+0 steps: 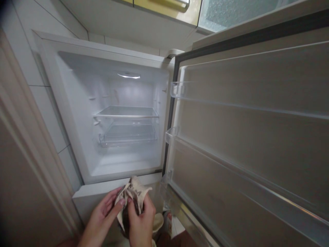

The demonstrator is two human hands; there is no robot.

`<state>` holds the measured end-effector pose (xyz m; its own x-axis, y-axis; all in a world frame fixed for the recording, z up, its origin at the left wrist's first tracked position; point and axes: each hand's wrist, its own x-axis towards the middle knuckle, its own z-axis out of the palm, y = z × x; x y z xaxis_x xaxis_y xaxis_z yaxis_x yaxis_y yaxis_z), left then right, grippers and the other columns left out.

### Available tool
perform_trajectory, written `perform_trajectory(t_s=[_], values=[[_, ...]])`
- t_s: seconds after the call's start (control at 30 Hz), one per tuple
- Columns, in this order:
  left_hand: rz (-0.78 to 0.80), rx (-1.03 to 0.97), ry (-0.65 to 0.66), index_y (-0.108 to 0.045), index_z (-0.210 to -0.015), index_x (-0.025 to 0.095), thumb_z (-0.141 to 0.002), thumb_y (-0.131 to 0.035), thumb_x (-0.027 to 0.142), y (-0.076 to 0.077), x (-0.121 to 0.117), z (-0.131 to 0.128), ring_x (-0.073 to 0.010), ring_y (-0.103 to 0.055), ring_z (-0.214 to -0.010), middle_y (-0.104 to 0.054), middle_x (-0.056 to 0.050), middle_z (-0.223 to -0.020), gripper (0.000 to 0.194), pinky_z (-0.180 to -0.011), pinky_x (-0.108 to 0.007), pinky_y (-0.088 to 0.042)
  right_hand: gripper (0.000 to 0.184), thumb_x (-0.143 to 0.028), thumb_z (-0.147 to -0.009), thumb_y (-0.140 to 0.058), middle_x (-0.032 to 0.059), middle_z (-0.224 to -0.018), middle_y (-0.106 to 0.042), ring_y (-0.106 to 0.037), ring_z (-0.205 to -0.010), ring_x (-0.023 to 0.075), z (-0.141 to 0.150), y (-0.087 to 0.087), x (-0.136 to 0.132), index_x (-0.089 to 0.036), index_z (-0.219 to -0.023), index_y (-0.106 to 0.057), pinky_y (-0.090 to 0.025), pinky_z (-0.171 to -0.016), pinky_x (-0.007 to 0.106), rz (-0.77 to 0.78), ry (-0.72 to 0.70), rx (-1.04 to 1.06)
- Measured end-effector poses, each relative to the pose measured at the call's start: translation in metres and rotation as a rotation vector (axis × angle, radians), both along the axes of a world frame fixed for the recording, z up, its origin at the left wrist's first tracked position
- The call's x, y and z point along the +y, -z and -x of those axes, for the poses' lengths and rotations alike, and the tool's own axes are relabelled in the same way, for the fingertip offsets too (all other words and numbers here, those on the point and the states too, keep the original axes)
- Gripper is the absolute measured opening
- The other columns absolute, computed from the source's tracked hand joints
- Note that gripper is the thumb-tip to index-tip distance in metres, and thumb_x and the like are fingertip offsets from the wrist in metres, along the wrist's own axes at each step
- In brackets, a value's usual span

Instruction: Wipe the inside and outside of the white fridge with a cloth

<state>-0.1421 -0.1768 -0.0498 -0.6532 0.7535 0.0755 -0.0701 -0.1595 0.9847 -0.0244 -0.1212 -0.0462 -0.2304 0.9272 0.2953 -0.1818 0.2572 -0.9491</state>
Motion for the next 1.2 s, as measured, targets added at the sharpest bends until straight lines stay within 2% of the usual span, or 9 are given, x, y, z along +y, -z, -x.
perform_trajectory(t_s=[0.1, 0.23, 0.4, 0.5, 0.63, 0.8, 0.93, 1.03, 1.2], values=[[0.005, 0.104, 0.013, -0.087, -0.118, 0.019, -0.080, -0.086, 0.075, 0.003, -0.002, 0.002, -0.0334, -0.080, -0.121, -0.085, -0.015, -0.126, 0.067, -0.107, -0.038, -0.064, 0.047, -0.054, -0.096, -0.078, 0.0088, -0.110, -0.082, -0.078, -0.098, 0.0256, 0.002, -0.001, -0.002, -0.017, -0.125, -0.082, -0.061, -0.091, 0.028, -0.017, 0.005, 0.010], [-0.020, 0.129, -0.034, -0.088, -0.116, 0.019, -0.081, -0.084, 0.076, 0.007, -0.001, -0.002, -0.0330, -0.081, -0.117, -0.085, -0.015, -0.126, 0.067, -0.107, -0.037, -0.064, 0.047, -0.062, -0.100, -0.074, 0.0072, -0.108, -0.082, -0.075, -0.098, 0.0248, 0.000, 0.004, -0.008, -0.019, -0.115, -0.086, -0.060, -0.089, 0.028, -0.029, -0.099, -0.010], [0.031, 0.046, -0.099, -0.090, -0.105, 0.018, -0.077, -0.082, 0.084, 0.014, 0.000, -0.007, -0.0317, -0.084, -0.100, -0.088, -0.014, -0.110, 0.072, -0.093, -0.034, -0.069, 0.062, -0.079, -0.100, -0.068, 0.0084, -0.124, -0.079, -0.071, -0.119, 0.0292, -0.002, 0.027, -0.016, -0.023, -0.120, -0.087, -0.055, -0.106, 0.034, 0.096, 0.053, 0.012], [0.010, 0.070, -0.184, -0.089, -0.103, 0.018, -0.076, -0.083, 0.084, 0.019, -0.002, -0.007, -0.0314, -0.084, -0.099, -0.088, -0.012, -0.106, 0.072, -0.090, -0.031, -0.069, 0.064, -0.079, -0.102, -0.064, 0.0080, -0.105, -0.078, -0.072, -0.102, 0.0262, -0.004, 0.033, -0.011, -0.020, -0.107, -0.086, -0.057, -0.092, 0.030, 0.050, 0.050, -0.013], [-0.047, 0.187, -0.358, -0.088, -0.103, 0.019, -0.085, -0.080, 0.077, 0.015, -0.009, -0.010, -0.0267, -0.083, -0.096, -0.087, -0.010, -0.103, 0.061, -0.085, -0.025, -0.067, 0.058, -0.061, -0.113, -0.056, 0.0008, -0.072, -0.059, -0.058, -0.070, 0.0153, -0.008, 0.023, -0.001, -0.019, -0.074, -0.066, -0.046, -0.064, 0.022, -0.145, 0.084, -0.031], [-0.138, 0.427, -0.428, -0.087, -0.091, 0.022, -0.093, -0.076, 0.068, 0.000, -0.012, -0.023, -0.0231, -0.080, -0.093, -0.082, -0.008, -0.101, 0.047, -0.082, -0.021, -0.064, 0.040, -0.041, -0.117, -0.053, 0.0034, -0.088, -0.068, -0.065, -0.084, 0.0160, -0.007, -0.002, -0.010, -0.021, -0.088, -0.074, -0.049, -0.079, 0.022, -0.337, 0.061, -0.053], [-0.113, 0.467, -0.460, -0.087, -0.092, 0.023, -0.097, -0.074, 0.062, -0.001, -0.017, -0.025, -0.0216, -0.077, -0.090, -0.079, -0.006, -0.097, 0.041, -0.080, -0.021, -0.062, 0.047, -0.043, -0.115, -0.056, 0.0010, -0.075, -0.061, -0.060, -0.070, 0.0139, -0.013, -0.015, -0.007, -0.021, -0.076, -0.067, -0.045, -0.066, 0.022, -0.301, 0.166, -0.080], [-0.090, 0.454, -0.539, -0.086, -0.094, 0.024, -0.097, -0.075, 0.060, -0.003, -0.022, -0.028, -0.0218, -0.076, -0.092, -0.080, -0.005, -0.098, 0.038, -0.084, -0.022, -0.060, 0.050, -0.045, -0.114, -0.059, -0.0008, -0.069, -0.055, -0.054, -0.064, 0.0128, -0.016, -0.016, -0.002, -0.021, -0.070, -0.061, -0.041, -0.061, 0.023, -0.285, 0.322, -0.059], [-0.149, 0.379, -0.436, -0.083, -0.091, 0.026, -0.099, -0.073, 0.058, -0.012, -0.017, -0.051, -0.0224, -0.074, -0.091, -0.079, -0.004, -0.096, 0.035, -0.084, -0.025, -0.058, 0.040, -0.037, -0.114, -0.058, 0.0013, -0.077, -0.065, -0.060, -0.071, 0.0140, -0.010, -0.008, -0.007, -0.021, -0.082, -0.075, -0.044, -0.068, 0.024, -0.363, 0.181, -0.112]])
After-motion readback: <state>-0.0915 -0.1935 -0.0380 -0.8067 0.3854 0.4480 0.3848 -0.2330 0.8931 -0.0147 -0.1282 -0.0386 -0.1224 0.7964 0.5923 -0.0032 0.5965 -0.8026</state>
